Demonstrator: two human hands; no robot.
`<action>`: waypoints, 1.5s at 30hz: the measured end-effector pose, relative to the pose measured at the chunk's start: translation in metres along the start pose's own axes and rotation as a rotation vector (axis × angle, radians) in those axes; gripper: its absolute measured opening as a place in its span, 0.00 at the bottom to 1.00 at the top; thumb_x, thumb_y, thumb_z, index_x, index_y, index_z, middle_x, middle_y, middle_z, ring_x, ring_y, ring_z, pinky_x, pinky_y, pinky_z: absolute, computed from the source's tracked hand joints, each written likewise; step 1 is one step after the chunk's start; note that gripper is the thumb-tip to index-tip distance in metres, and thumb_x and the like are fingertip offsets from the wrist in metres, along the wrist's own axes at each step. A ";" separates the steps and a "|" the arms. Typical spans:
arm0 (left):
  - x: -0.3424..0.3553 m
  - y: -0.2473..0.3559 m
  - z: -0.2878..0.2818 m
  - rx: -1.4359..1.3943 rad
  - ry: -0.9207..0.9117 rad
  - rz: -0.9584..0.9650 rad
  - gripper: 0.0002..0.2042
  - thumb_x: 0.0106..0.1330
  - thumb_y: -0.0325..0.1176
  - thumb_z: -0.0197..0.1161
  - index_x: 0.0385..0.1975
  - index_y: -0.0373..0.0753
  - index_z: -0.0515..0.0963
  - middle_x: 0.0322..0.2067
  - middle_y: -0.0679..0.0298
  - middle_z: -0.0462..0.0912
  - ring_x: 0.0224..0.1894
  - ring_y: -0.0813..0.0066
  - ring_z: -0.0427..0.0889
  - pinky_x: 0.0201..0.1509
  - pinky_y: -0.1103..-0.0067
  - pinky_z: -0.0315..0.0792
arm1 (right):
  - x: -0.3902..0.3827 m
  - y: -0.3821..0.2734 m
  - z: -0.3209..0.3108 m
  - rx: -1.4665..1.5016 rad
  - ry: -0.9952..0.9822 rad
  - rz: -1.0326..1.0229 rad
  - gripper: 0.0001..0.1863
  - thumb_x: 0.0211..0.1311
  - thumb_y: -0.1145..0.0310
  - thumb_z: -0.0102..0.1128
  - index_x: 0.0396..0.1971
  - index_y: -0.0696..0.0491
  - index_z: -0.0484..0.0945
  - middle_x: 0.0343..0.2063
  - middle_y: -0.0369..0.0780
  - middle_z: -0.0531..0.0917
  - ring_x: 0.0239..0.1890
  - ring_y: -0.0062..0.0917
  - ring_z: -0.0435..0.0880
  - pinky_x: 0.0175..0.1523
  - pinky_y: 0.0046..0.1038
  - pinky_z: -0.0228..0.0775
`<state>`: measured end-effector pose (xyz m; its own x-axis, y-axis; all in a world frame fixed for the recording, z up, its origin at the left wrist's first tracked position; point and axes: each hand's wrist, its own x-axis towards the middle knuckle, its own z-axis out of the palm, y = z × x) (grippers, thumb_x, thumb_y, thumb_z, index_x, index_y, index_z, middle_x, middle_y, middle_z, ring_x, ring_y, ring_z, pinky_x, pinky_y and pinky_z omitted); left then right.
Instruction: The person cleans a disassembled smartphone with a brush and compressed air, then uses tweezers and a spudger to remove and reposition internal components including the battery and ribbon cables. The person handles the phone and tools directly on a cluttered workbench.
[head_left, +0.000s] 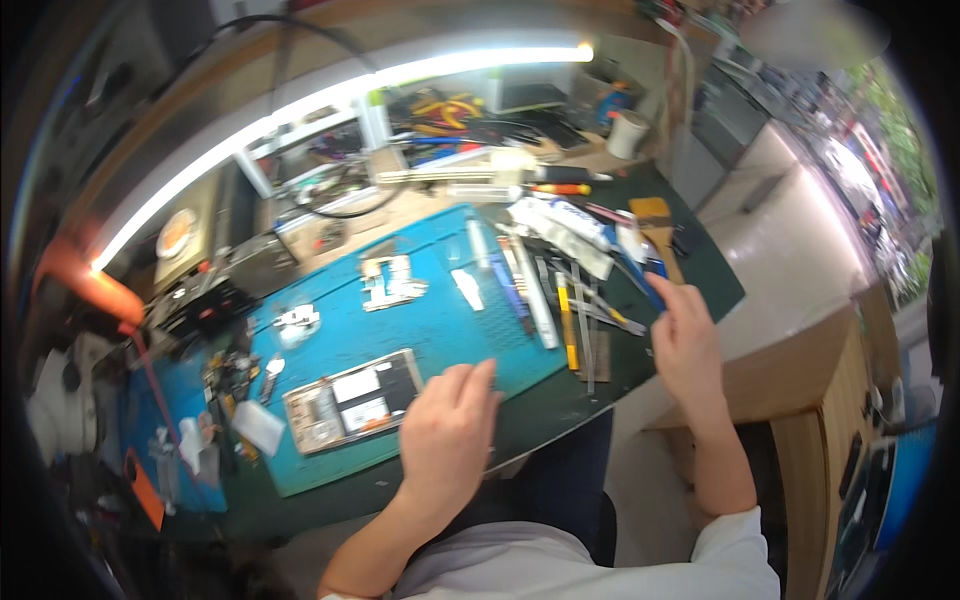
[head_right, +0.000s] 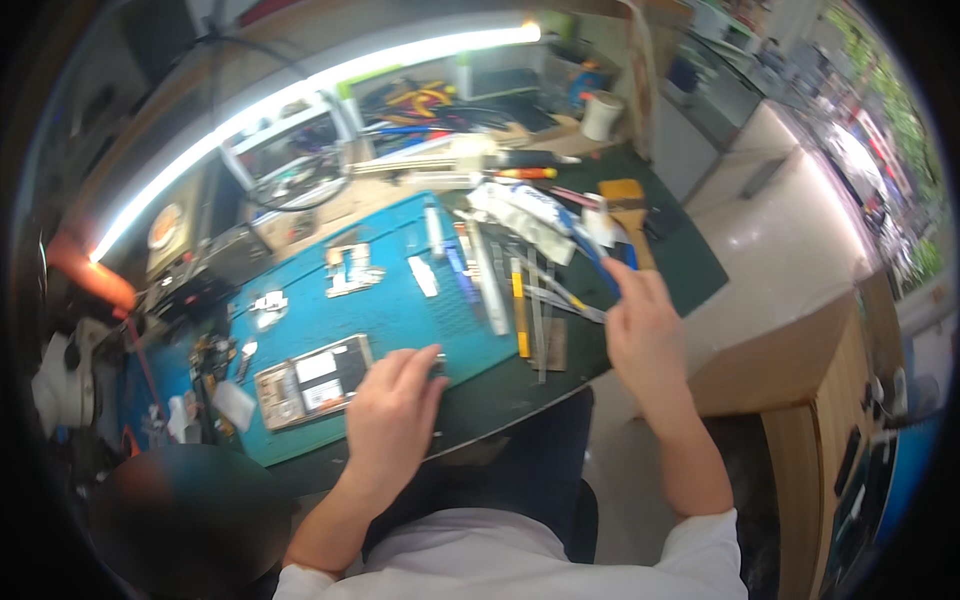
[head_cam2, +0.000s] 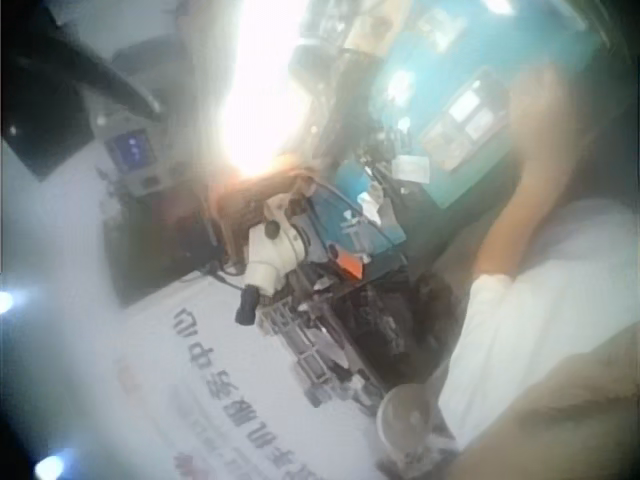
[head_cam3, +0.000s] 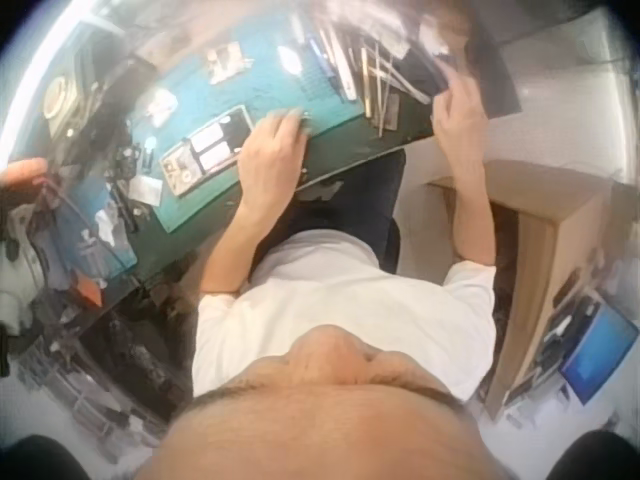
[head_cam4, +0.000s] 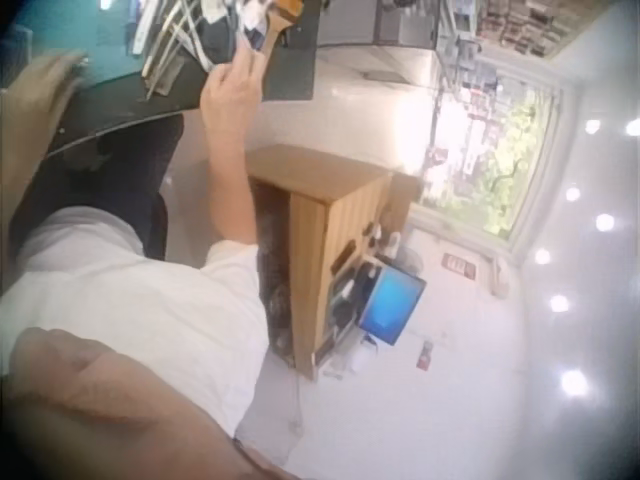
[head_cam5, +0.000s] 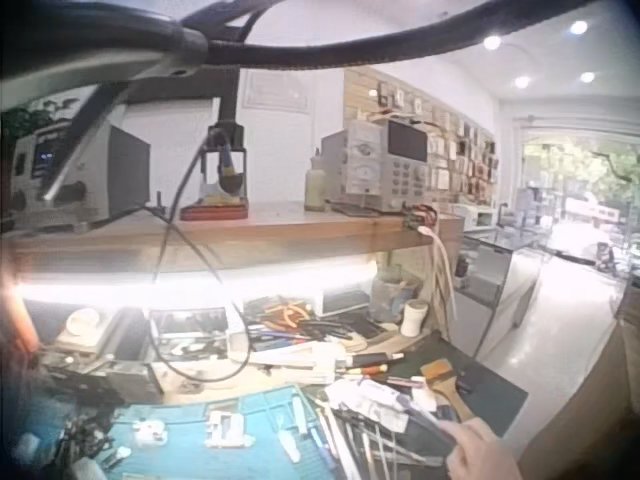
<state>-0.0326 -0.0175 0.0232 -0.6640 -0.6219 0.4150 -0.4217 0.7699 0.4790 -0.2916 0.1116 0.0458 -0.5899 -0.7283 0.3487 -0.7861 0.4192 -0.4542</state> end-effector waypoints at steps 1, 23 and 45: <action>-0.005 -0.003 -0.005 -0.041 -0.007 0.015 0.17 0.65 0.26 0.73 0.53 0.36 0.82 0.44 0.56 0.85 0.42 0.55 0.85 0.45 0.65 0.80 | -0.002 -0.006 -0.003 0.017 0.024 -0.065 0.24 0.68 0.80 0.53 0.62 0.52 0.79 0.47 0.49 0.79 0.47 0.46 0.82 0.52 0.39 0.76; -0.434 -0.381 -0.441 0.842 1.188 -0.819 0.38 0.71 0.38 0.73 0.75 0.30 0.62 0.56 0.47 0.76 0.54 0.54 0.79 0.61 0.63 0.73 | -0.102 -0.193 0.046 0.972 -0.868 0.035 0.27 0.76 0.78 0.56 0.73 0.57 0.72 0.35 0.34 0.81 0.25 0.08 0.70 0.27 0.13 0.60; -0.401 -0.187 -0.371 0.718 0.360 -0.018 0.28 0.57 0.35 0.75 0.57 0.38 0.74 0.44 0.54 0.84 0.46 0.57 0.83 0.49 0.66 0.80 | -0.176 -0.267 0.122 1.308 -1.912 0.911 0.29 0.83 0.75 0.43 0.81 0.49 0.61 0.41 0.40 0.81 0.24 0.14 0.61 0.25 0.19 0.51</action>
<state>0.5417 0.0351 0.0539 -0.4652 -0.5487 0.6946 -0.8060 0.5870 -0.0762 0.0447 0.0614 0.0062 0.7209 -0.4327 -0.5414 0.3165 0.9005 -0.2982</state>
